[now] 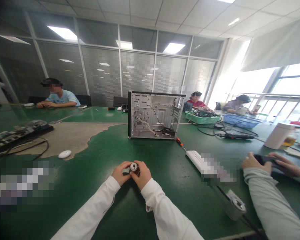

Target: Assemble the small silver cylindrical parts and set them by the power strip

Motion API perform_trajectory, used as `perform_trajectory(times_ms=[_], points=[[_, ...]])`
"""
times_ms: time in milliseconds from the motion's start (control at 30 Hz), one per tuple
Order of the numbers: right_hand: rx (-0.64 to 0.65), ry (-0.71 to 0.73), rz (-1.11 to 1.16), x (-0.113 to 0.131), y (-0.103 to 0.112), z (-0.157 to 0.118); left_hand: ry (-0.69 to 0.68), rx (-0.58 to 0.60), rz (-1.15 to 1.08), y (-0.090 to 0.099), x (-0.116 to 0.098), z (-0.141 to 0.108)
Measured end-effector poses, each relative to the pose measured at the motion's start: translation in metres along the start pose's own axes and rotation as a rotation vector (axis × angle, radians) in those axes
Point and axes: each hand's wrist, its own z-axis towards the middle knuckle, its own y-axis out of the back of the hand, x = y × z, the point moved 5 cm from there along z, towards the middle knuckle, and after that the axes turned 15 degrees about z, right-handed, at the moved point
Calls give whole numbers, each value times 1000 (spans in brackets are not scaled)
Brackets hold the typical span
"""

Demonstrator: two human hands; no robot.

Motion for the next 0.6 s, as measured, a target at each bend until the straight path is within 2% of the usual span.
perform_trajectory(times_ms=[167, 300, 367, 433, 500, 600], points=[[-31, -33, -35, 10, 13, -4, 77, 48, -65, -4, 2, -2], [-78, -29, -95, 25, 47, -22, 166, 27, -88, -4, 16, -1], [-148, -44, -142, 29, 73, -47, 224, -26, -85, -3, 29, 0], [-239, -101, -190, 26, 105, -83, 302, -103, -79, -1, 43, 1], [-398, -188, -249, 17, 144, -126, 365, -162, -84, 0, 54, 1], [-595, -297, -465, 7, 203, -189, 393, -174, -107, 1, 59, 3]])
